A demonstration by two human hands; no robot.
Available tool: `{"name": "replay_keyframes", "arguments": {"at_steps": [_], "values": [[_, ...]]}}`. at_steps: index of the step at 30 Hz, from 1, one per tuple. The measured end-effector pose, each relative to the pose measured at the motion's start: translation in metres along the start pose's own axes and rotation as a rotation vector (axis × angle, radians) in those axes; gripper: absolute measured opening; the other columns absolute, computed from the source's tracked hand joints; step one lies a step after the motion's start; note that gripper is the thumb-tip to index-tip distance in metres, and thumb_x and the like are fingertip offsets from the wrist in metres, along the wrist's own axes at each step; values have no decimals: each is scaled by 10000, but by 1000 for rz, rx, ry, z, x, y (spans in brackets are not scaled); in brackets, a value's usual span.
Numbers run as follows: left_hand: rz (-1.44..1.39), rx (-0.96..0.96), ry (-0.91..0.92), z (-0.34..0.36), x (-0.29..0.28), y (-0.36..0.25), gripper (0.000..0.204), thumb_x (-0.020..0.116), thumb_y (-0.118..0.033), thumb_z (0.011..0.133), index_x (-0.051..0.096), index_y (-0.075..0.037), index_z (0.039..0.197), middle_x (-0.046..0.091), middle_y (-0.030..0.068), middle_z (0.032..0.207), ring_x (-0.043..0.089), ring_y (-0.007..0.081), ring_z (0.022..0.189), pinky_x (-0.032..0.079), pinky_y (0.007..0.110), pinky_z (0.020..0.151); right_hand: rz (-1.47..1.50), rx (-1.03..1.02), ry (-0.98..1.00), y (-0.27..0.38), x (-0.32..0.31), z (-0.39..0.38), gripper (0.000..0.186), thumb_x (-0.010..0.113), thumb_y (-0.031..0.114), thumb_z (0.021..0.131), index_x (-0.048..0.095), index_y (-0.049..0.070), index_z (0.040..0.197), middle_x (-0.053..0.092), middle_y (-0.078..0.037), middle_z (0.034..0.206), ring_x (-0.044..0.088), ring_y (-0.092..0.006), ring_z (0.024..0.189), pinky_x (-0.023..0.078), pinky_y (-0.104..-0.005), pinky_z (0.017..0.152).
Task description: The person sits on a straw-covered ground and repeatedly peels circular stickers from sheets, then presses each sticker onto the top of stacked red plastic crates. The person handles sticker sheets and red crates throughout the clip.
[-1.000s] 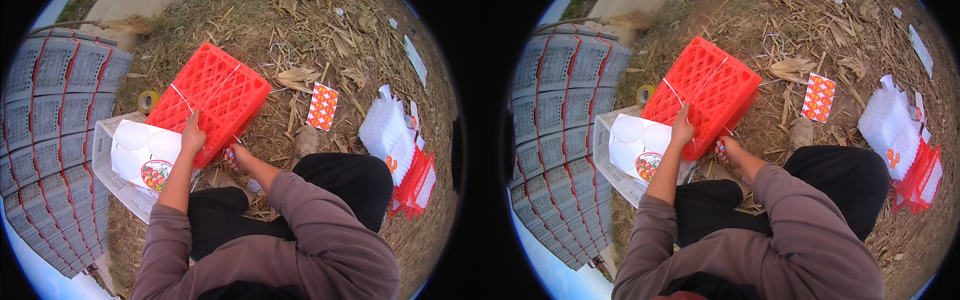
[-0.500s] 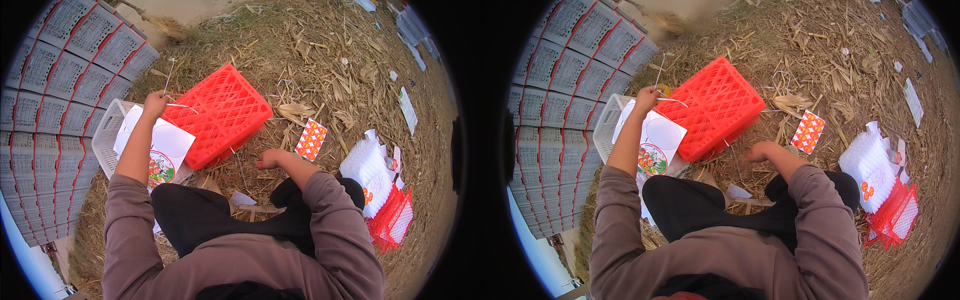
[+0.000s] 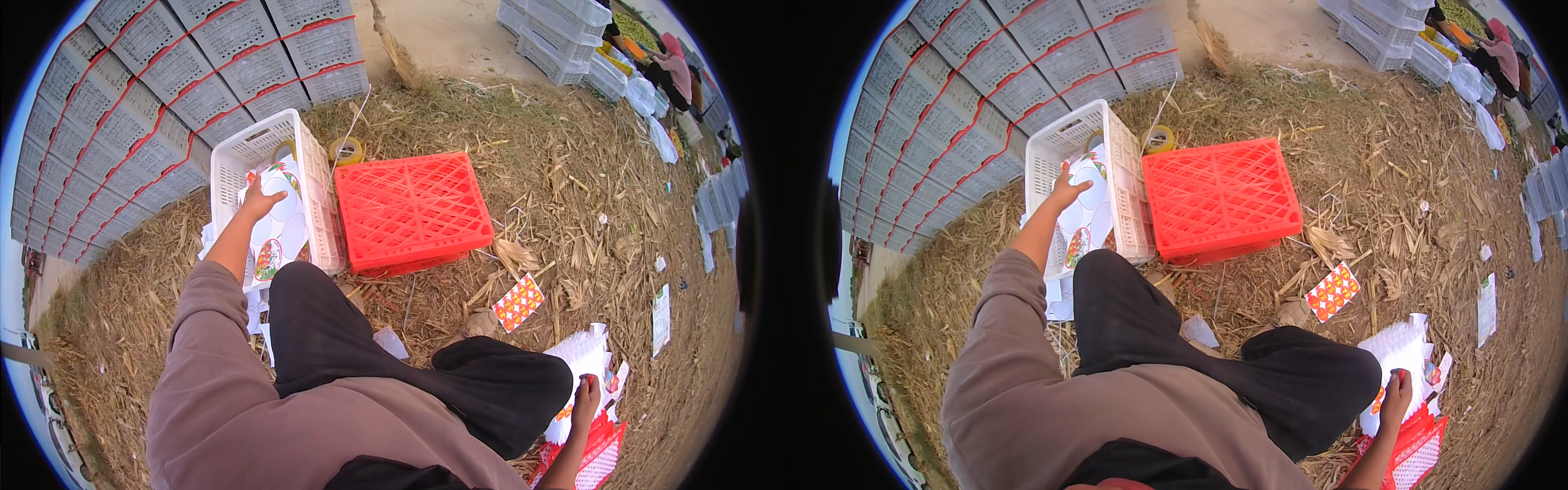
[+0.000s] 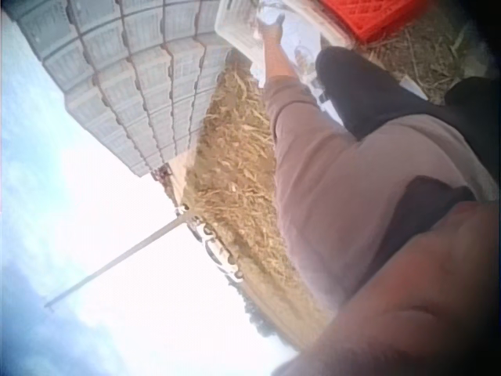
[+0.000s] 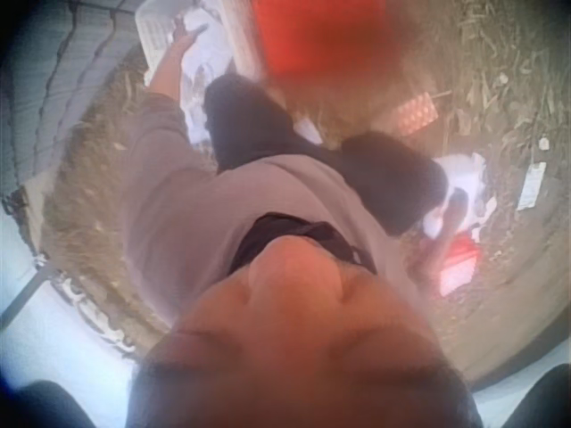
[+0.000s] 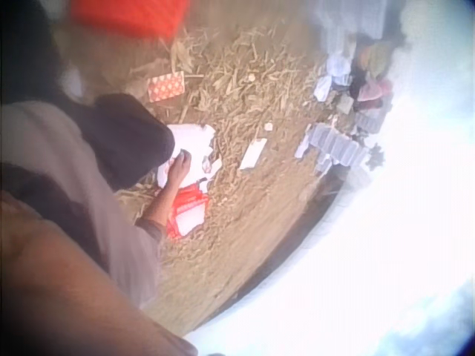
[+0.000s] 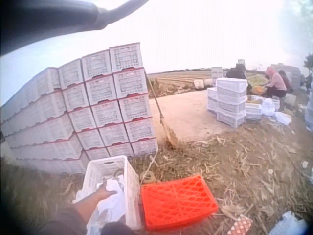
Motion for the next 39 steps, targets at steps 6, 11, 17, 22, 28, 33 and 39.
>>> {"name": "replay_keyframes", "arguments": {"at_steps": [6, 11, 17, 22, 28, 33, 39], "values": [[167, -532, 345, -120, 106, 181, 1532, 908, -681, 688, -9, 49, 1675, 249, 359, 1677, 312, 487, 1539, 352, 507, 1228, -454, 138, 638, -96, 37, -246, 483, 694, 293, 992, 640, 32, 1394, 778, -146, 1205, 755, -314, 1008, 595, -418, 808], [-44, -399, 182, -87, 112, 211, 1415, 939, -478, 723, 1, -61, 1696, 429, 268, 1592, 582, 397, 1317, 533, 479, 958, -543, 339, 766, -3, 55, -277, 407, 716, 299, 921, 727, 32, 1228, 764, -236, 1062, 736, -411, 975, 576, -490, 832], [-619, -618, -167, -103, 41, 166, 1211, 780, 35, 846, -20, -187, 1728, 421, 213, 1618, 622, 354, 1266, 600, 494, 848, -219, 305, 422, 71, 48, -278, 260, 685, 194, 915, 734, 11, 1093, 700, -254, 895, 672, -447, 860, 539, -488, 784], [-1020, -155, -138, -108, -82, 76, 739, 678, 70, 962, 382, -79, 1623, 638, 188, 1403, 707, 316, 1147, 630, 461, 901, -94, -89, -24, 71, 89, -312, 373, 613, 62, 921, 623, 46, 1294, 625, -218, 1105, 623, -439, 979, 526, -476, 828], [-856, 319, -92, -136, -138, -101, 532, 684, -49, 1028, 498, -11, 1524, 662, 140, 1364, 688, 223, 1145, 595, 374, 952, -302, -125, 153, 39, 88, -319, 427, 582, 4, 896, 591, 47, 1321, 596, -203, 1146, 621, -432, 994, 542, -491, 846], [-689, 568, 110, -181, -76, -235, 451, 713, -79, 1017, 570, 34, 1430, 671, 124, 1321, 664, 182, 1137, 535, 332, 997, 83, -191, -223, 27, 105, -298, 579, 622, 5, 877, 518, 30, 1446, 529, -238, 1388, 571, -476, 1198, 518, -457, 1010], [-544, 775, 536, -264, -1, -338, 455, 693, -26, 978, 583, 51, 1413, 679, 112, 1292, 646, 157, 1139, 509, 320, 1017, 74, -216, 98, -5, 90, -330, 771, 647, -4, 887, 352, 2, 1599, 243, -275, 1698, 400, -463, 1471, 466, -448, 1119]]}}
Point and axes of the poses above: each hand's wrist, its own z-axis towards the middle knuckle, its own x-axis out of the palm, y = z × x, the point moved 3 cm from there along z, towards the middle knuckle
